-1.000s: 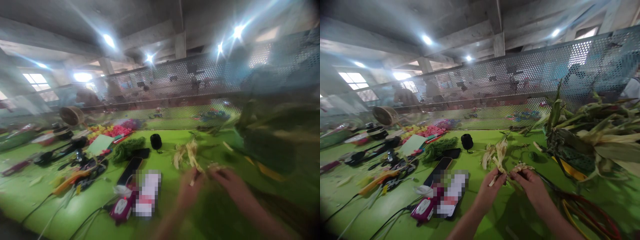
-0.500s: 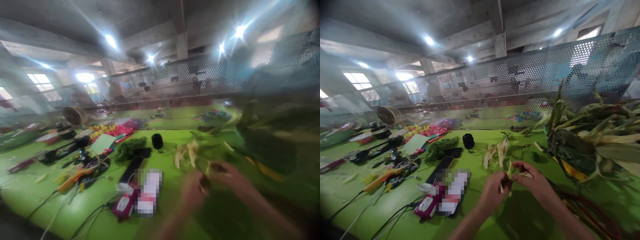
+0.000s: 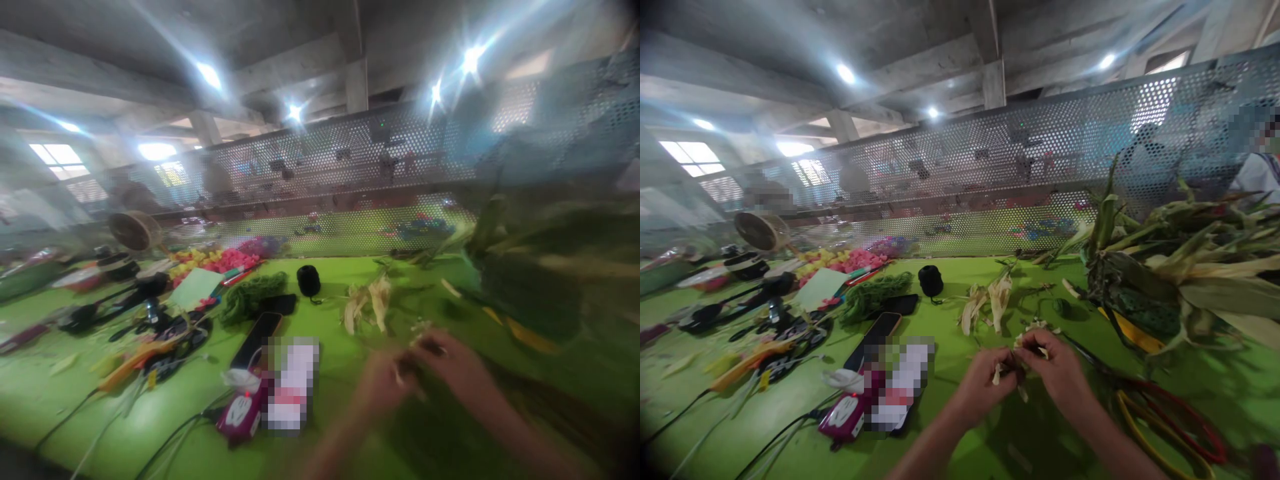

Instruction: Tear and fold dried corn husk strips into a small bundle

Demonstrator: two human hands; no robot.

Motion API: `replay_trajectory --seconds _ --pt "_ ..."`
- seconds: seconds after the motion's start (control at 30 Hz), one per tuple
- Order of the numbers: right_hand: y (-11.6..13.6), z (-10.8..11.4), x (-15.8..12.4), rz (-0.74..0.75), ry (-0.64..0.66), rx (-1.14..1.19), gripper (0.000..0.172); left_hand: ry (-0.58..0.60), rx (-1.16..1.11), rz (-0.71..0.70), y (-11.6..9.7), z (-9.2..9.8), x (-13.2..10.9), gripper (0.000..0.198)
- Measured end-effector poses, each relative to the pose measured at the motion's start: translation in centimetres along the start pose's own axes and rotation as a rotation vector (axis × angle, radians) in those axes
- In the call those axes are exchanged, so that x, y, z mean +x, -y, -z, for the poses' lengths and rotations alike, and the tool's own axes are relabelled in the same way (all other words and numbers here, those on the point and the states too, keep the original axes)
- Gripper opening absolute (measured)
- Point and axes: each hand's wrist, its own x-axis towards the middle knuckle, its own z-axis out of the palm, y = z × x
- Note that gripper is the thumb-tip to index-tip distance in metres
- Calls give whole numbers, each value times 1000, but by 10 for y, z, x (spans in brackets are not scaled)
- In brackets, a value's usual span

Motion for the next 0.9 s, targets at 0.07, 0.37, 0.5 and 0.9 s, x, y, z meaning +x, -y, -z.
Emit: replay_trajectory --seconds 0.07,0.37,0.5,0.9 --pt "-4 1 4 -20 -8 111 27 -90 -92 62 4 1 2 10" --pt "6 -8 -4 -20 205 21 37 -286 -338 185 7 7 7 25" --pt "2 -8 -4 20 211 -43 31 -303 -488 200 9 0 6 22" --pt "3 -6 -4 -5 50 26 33 -171 -490 232 -1 4 2 17"
